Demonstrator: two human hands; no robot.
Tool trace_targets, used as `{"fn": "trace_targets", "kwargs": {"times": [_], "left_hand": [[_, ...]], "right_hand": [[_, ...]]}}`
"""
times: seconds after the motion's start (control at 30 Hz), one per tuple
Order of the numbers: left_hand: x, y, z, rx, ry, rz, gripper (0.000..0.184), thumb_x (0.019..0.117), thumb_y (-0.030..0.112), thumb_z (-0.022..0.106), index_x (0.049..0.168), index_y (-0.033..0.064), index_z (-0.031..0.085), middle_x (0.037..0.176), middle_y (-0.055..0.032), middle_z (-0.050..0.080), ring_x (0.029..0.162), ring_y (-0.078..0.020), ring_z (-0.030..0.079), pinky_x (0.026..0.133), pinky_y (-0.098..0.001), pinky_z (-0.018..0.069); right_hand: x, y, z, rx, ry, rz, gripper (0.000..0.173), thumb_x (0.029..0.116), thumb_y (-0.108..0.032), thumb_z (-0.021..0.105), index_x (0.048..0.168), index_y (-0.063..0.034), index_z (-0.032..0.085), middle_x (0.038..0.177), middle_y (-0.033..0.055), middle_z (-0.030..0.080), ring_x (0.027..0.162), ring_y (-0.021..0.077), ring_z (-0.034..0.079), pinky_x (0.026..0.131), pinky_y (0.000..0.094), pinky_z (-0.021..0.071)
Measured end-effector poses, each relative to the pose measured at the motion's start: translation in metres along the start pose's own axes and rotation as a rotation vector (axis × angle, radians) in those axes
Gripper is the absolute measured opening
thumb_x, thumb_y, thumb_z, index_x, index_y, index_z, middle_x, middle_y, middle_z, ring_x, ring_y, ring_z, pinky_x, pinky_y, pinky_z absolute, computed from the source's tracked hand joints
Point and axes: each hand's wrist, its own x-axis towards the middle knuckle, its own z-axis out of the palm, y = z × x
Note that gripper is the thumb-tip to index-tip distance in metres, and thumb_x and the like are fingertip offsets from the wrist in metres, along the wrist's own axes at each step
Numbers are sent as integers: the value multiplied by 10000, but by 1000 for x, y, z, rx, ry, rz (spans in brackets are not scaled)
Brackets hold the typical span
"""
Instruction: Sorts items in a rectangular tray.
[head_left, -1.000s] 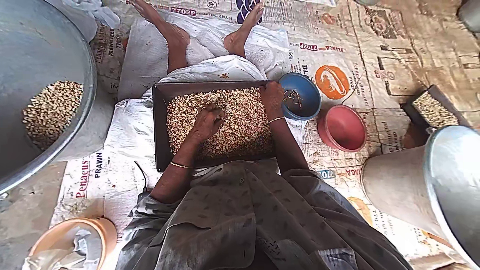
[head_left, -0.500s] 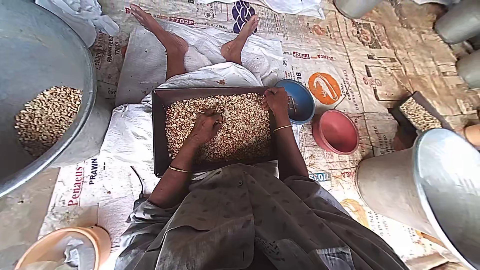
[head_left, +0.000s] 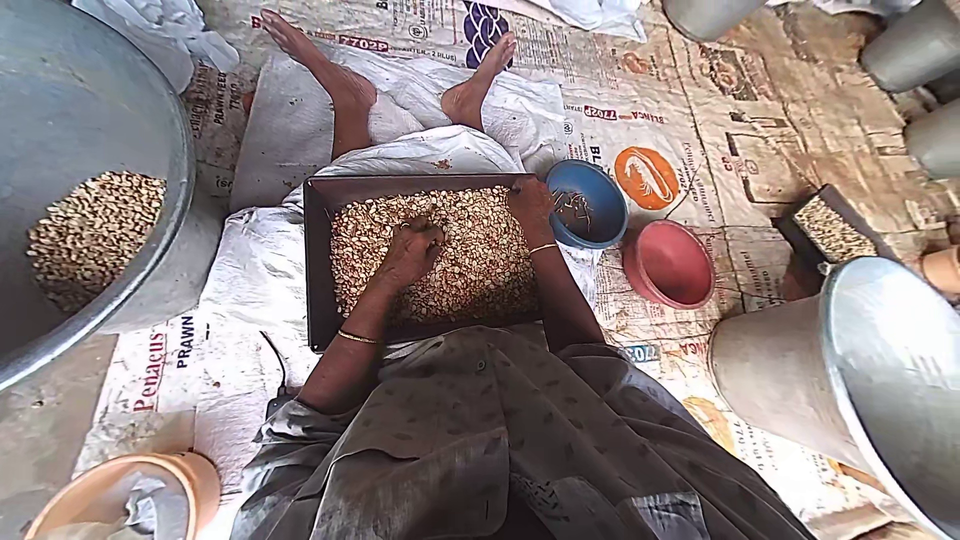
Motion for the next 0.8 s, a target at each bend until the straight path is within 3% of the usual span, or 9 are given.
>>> {"fn": "trace_targets", "kwargs": {"times": [0.07,0.1,0.13,0.17,0.2,0.23,0.37,0.53,0.8], "left_hand": [[-1,-1,-1,-2,7,-1,167,963,66,654,1100,0,721,1170,-267,637,1152,-473,593,997,-672,436],[-1,-1,-1,-2,9,-3,167,963,66,655,1100,-1,722,1177,-268,634,1152,-469,596,994,-664,446],[-1,-2,-1,-3,11,-3,168,963,63,655,1101,-3,723,1180,-268,630,1142,-466,602,982,-653,464],[-1,-2,-1,-7,11,-4,169,964,61,656,1104,-6,723,1188,-270,627,1139,-467,605,978,-646,476],[-1,-2,-1,-10,12,-2,170,964,60,658,1105,-9,723,1188,-272,627,1132,-470,609,970,-641,484],[-1,-2,-1,-13,13,2,170,962,60,659,1102,-11,724,1178,-271,629,1123,-471,610,964,-640,486],[0,-2,-1,-9,13,14,178,964,62,652,1108,-19,719,1170,-280,631,1120,-484,608,970,-666,466],[-1,-3,0,-6,36,38,186,954,40,644,1107,-27,723,1162,-279,641,1103,-484,619,961,-671,466],[0,-4,1,-13,33,38,183,961,45,637,1109,-24,720,1151,-276,638,1105,-480,616,956,-652,485]], "right_hand": [[2,4,-2,95,-13,-25,271,981,-195,594,1164,-35,715,1240,223,685,1194,402,639,961,619,493],[2,9,-4,211,-22,-53,250,978,-186,620,1136,-26,730,1161,206,710,1091,361,678,913,576,524],[-1,16,-6,360,-27,-84,217,976,-185,654,1096,-25,739,1002,155,732,874,271,705,772,469,571],[-6,22,-6,566,-48,-110,166,980,-163,676,1042,-17,726,797,82,700,611,149,646,553,315,549],[-16,24,-10,792,-105,-110,118,982,-116,676,998,-2,703,690,41,672,492,89,592,446,240,497],[-26,26,-15,960,-167,-102,94,985,-82,669,961,6,693,654,28,675,457,64,574,411,211,467],[-46,39,-26,1188,-227,-102,113,992,-44,647,901,6,692,650,31,688,448,54,583,390,193,467],[-56,44,-28,1091,-258,-135,153,1008,-80,637,863,-37,656,584,-31,591,401,9,469,367,161,395],[-62,43,-25,1161,-303,-129,215,1047,-125,588,856,-37,633,595,-14,608,409,38,518,363,188,444]]}}
